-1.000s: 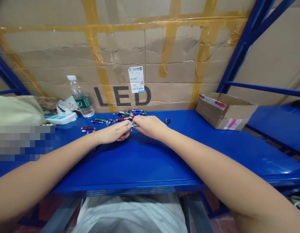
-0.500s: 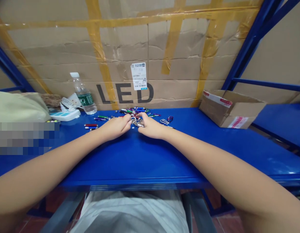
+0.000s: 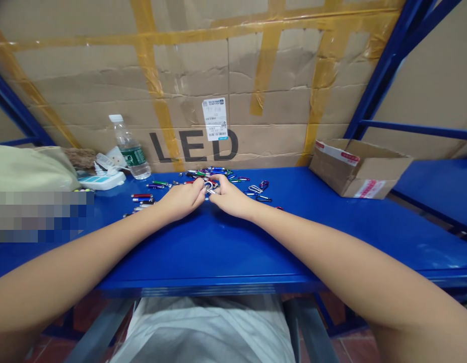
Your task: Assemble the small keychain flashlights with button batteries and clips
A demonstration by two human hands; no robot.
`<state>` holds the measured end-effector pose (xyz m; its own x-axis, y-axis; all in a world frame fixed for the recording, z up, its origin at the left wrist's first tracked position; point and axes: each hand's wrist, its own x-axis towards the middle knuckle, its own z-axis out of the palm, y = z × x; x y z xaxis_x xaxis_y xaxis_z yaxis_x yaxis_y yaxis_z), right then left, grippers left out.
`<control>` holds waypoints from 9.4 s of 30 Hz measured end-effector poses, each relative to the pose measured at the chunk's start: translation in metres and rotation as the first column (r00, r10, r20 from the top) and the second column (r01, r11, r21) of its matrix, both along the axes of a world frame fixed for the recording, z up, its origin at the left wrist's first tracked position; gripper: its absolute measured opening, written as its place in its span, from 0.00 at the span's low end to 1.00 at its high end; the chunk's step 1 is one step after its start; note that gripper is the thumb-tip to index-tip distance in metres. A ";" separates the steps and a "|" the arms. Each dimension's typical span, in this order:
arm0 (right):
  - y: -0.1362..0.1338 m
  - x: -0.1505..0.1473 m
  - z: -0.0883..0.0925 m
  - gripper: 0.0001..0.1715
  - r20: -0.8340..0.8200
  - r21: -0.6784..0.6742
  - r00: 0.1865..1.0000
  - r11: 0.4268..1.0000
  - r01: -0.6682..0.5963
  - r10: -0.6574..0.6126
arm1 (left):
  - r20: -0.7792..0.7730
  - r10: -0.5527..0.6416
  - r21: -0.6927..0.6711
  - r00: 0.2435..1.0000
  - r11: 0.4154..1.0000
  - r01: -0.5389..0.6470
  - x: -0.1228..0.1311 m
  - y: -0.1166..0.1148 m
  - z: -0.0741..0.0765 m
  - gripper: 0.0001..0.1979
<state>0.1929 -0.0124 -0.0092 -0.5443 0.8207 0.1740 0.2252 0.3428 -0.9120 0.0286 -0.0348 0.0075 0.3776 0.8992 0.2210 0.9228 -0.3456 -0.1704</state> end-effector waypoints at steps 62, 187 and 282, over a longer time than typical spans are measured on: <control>0.020 0.015 -0.010 0.17 0.574 0.719 0.785 0.601 -0.348 -0.233 | 0.667 0.042 -0.297 0.743 0.931 0.213 -0.079 -0.030 0.025 0.13; 0.039 0.006 -0.017 0.06 0.489 0.688 0.850 0.686 -0.236 -0.198 | 0.404 -0.352 -0.147 0.844 0.886 0.440 -0.058 -0.023 -0.003 0.13; 0.011 0.019 0.011 0.06 0.236 0.704 0.972 0.692 -0.163 -0.011 | 0.703 -0.176 -0.253 0.689 0.843 0.475 -0.063 -0.016 -0.010 0.14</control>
<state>0.2115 -0.0011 0.0022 -0.6923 0.4480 0.5657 0.3191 0.8932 -0.3169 -0.0344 -0.0509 -0.0023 0.5657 0.8037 0.1847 0.5647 -0.5407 0.6234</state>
